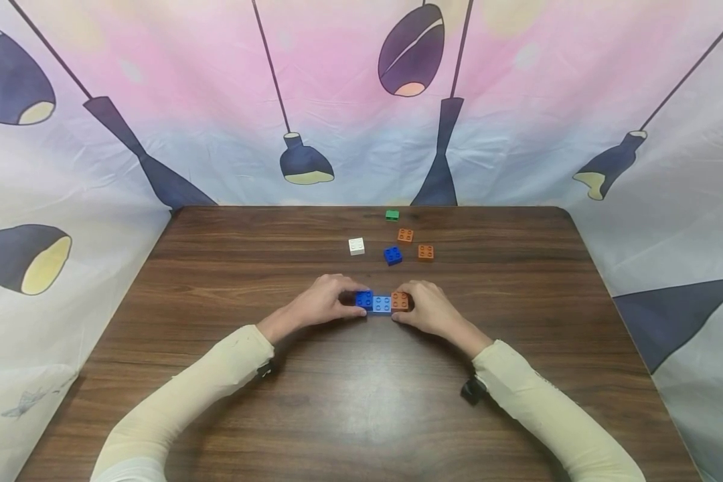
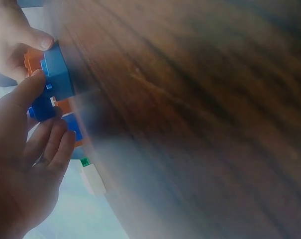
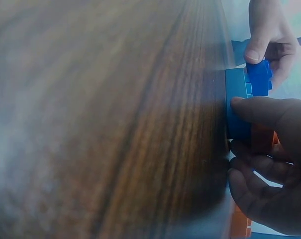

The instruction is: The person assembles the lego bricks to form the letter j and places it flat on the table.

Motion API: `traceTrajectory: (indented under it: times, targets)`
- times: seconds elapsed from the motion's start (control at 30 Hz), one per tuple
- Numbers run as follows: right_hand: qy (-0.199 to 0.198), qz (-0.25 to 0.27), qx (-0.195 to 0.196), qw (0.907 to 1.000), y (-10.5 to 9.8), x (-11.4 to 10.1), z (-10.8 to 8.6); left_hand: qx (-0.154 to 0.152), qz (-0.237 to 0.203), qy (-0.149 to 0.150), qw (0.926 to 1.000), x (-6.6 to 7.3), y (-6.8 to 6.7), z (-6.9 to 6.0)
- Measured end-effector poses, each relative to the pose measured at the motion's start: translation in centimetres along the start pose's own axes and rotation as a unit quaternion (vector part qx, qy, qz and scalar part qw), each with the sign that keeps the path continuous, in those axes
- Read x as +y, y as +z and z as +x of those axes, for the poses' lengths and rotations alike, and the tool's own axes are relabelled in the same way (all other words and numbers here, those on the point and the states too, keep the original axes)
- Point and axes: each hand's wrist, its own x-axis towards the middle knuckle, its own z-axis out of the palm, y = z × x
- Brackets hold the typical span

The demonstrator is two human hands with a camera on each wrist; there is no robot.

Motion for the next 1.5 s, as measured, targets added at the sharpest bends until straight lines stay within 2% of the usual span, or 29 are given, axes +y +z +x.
traceTrajectory:
  times: [0.77, 1.5]
  targets:
    - [-0.001, 0.0, 0.0, 1.0, 0.15, 0.08, -0.12, -0.007, 0.017, 0.001, 0.9998, 0.38, -0.07, -0.05]
    - [0.009, 0.003, 0.0, 1.0, 0.07, 0.06, -0.01, 0.004, 0.018, 0.002, 0.9998, 0.51, -0.09, -0.08]
